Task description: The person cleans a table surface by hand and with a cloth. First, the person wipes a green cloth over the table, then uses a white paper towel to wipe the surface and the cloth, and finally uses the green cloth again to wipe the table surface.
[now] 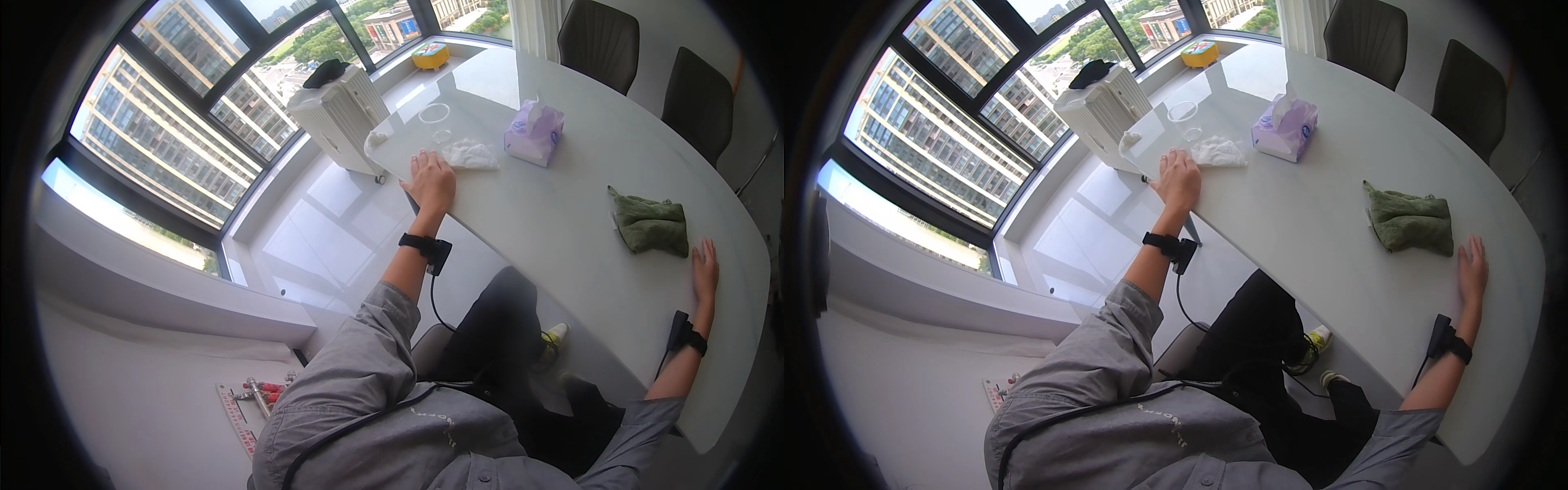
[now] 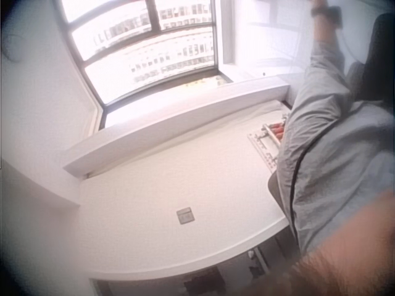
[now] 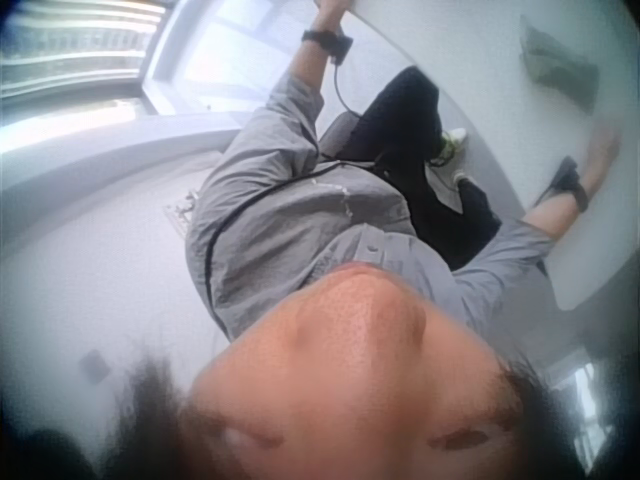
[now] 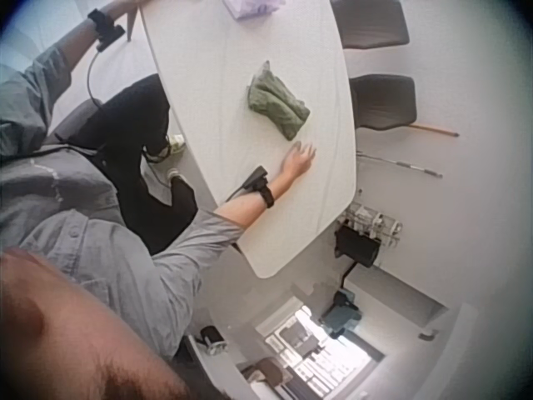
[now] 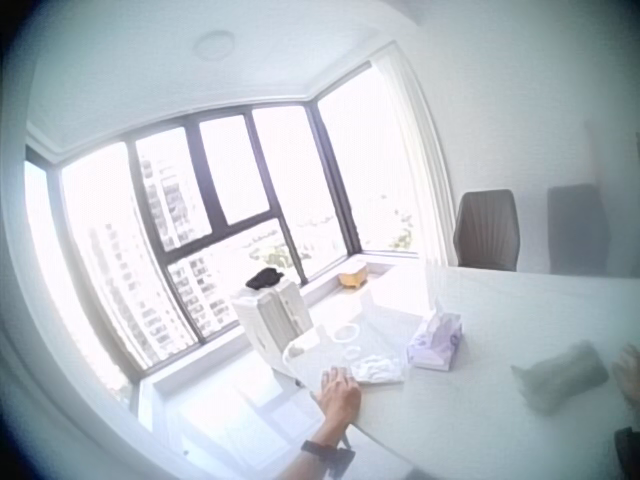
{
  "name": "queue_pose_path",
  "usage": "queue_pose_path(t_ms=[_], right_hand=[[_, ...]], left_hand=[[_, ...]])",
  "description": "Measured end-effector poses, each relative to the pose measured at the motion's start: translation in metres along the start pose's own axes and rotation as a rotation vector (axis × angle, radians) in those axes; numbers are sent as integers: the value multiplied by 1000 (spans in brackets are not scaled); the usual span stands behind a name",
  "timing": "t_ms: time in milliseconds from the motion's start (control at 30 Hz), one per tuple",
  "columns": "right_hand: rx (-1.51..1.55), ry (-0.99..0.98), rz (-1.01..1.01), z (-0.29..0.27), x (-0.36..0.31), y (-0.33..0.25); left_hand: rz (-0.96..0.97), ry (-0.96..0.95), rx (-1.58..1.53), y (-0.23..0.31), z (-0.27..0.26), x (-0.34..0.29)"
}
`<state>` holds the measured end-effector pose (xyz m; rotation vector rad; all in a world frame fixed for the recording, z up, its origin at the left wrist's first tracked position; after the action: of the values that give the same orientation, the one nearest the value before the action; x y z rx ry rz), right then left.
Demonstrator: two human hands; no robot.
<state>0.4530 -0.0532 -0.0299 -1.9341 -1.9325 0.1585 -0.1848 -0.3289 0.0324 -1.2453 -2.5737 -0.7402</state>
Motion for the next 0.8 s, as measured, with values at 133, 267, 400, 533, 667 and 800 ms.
queue_pose_path(t_ms=[133,267,400,533,667,800], right_hand=[[22,-11,9,2,3,4],[15,-11,26,2,1,1],[11,-6,26,2,0,2],[-12,3,18,0,-1,1],[-12,9,9,-2,-2,-2],[-12,15,0,-2,-2,-3]], left_hand=[[20,-20,14,-1,0,1],[4,-11,21,-1,-1,0],[10,-6,25,0,-2,-1],[8,-19,24,2,-3,0],[1,-12,10,1,-3,-1],[1,-13,7,1,-3,-1]])
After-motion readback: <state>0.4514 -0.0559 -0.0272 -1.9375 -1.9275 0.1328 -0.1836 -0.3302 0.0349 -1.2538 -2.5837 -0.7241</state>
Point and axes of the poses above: each hand's wrist, its own x-axis towards the middle knuckle, its own z-axis out of the palm, y = z × x, the point moved 4 cm from there along x, towards the middle knuckle, and after that the axes turned 14 degrees about z, right-handed, at the moved point
